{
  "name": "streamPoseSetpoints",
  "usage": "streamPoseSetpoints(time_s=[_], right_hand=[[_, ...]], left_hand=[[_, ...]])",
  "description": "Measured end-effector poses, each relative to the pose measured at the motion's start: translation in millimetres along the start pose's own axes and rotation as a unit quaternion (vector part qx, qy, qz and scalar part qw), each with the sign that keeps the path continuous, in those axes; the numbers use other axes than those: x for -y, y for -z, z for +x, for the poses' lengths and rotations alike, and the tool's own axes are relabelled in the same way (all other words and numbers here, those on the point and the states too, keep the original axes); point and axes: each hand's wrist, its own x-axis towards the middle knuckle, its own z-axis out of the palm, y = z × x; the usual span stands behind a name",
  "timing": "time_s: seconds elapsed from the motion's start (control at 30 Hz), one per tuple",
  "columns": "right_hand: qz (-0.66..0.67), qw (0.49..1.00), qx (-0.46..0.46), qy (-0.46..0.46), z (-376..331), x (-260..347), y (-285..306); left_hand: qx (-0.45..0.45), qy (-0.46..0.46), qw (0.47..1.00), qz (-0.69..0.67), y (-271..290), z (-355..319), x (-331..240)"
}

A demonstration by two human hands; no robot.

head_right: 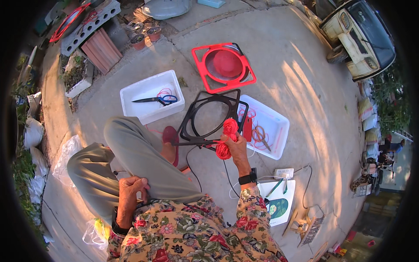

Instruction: Wrapping a red plastic frame with red string and cutting the string with scissors.

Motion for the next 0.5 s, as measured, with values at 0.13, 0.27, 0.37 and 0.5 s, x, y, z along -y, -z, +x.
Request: streamPoseSetpoints(time_s=[0.13, 0.27, 0.37, 0.5], right_hand=[[0.061, 0.997, -0.018, 0.031, -14, 35, -14], [0.122, 0.991, -0.039, 0.037, -34, 64, -18], [0.143, 0.987, -0.052, 0.047, -54, 88, -16], [0.121, 0.988, -0.026, 0.096, -84, 126, -34]], left_hand=[[-0.006, -0.017, 1.000, -0.004, 6, -4, 5], [-0.002, -0.033, 0.999, -0.033, 10, -10, 7], [0.005, -0.070, 0.996, -0.050, 17, -13, 12], [-0.016, -0.139, 0.989, -0.054, 30, -22, -11]])
